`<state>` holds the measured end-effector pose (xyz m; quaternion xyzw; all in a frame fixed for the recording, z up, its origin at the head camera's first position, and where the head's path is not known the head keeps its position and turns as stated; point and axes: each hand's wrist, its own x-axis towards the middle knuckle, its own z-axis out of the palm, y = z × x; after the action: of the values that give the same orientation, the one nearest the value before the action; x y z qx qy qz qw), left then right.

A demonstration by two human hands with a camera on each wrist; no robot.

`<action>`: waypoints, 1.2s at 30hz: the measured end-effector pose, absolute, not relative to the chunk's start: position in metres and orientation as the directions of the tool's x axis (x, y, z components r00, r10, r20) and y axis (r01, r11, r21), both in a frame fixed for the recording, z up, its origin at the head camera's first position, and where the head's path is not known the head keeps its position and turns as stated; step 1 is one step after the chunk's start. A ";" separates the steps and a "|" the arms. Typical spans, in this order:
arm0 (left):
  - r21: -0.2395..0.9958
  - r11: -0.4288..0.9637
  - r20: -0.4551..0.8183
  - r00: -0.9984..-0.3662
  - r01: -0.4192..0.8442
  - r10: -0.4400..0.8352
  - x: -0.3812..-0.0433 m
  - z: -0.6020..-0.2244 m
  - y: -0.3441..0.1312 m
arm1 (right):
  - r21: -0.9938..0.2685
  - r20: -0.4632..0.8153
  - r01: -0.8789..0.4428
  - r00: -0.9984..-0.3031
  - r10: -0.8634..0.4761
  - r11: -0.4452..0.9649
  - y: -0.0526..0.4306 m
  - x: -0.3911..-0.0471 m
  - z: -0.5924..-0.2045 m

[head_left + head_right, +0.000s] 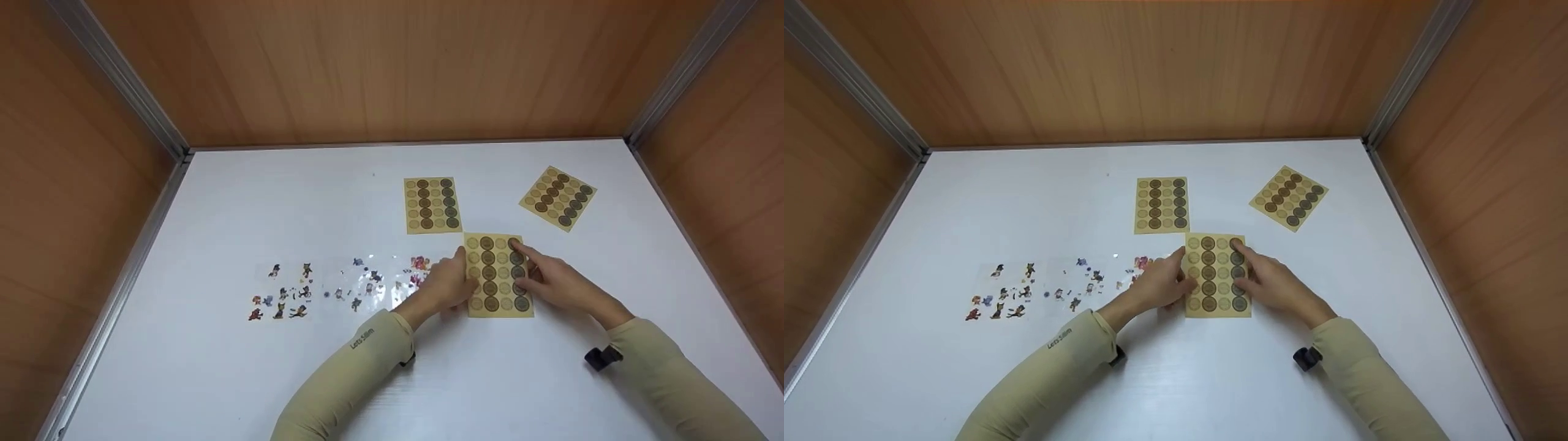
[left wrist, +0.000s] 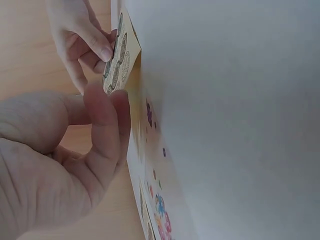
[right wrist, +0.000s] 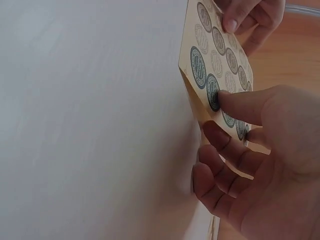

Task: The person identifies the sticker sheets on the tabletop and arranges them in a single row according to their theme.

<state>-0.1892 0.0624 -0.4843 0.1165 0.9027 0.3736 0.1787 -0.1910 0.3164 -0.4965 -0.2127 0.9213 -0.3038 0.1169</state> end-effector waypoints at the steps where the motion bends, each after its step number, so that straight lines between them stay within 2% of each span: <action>1: 0.701 0.709 -0.241 -0.908 0.081 0.342 -0.189 -0.484 0.063 | -0.612 -0.095 -0.318 -0.880 -0.466 0.724 0.317 -0.191 -0.496; 8: 0.617 0.780 -0.263 -0.907 0.105 0.330 -0.186 -0.484 0.068 | -0.581 -0.101 -0.342 -0.870 -0.483 0.738 0.315 -0.191 -0.493; 19: 0.639 0.761 -0.255 -0.904 0.110 0.345 -0.188 -0.482 0.065 | -0.525 -0.105 -0.368 -0.867 -0.488 0.767 0.317 -0.191 -0.492; 29: 0.652 0.753 -0.287 -0.891 0.088 0.352 -0.188 -0.485 0.062 | -0.548 -0.155 -0.435 -0.787 -0.598 0.715 0.323 -0.190 -0.497; 36: 0.658 0.748 -0.303 -0.881 0.081 0.362 -0.188 -0.484 0.059 | -0.518 -0.222 -0.444 -0.756 -0.616 0.731 0.324 -0.190 -0.497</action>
<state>-0.1880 0.0594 -0.4836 0.1217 0.9108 0.3332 0.2111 -0.1901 0.3244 -0.4971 -0.2912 0.9100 -0.2229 0.1934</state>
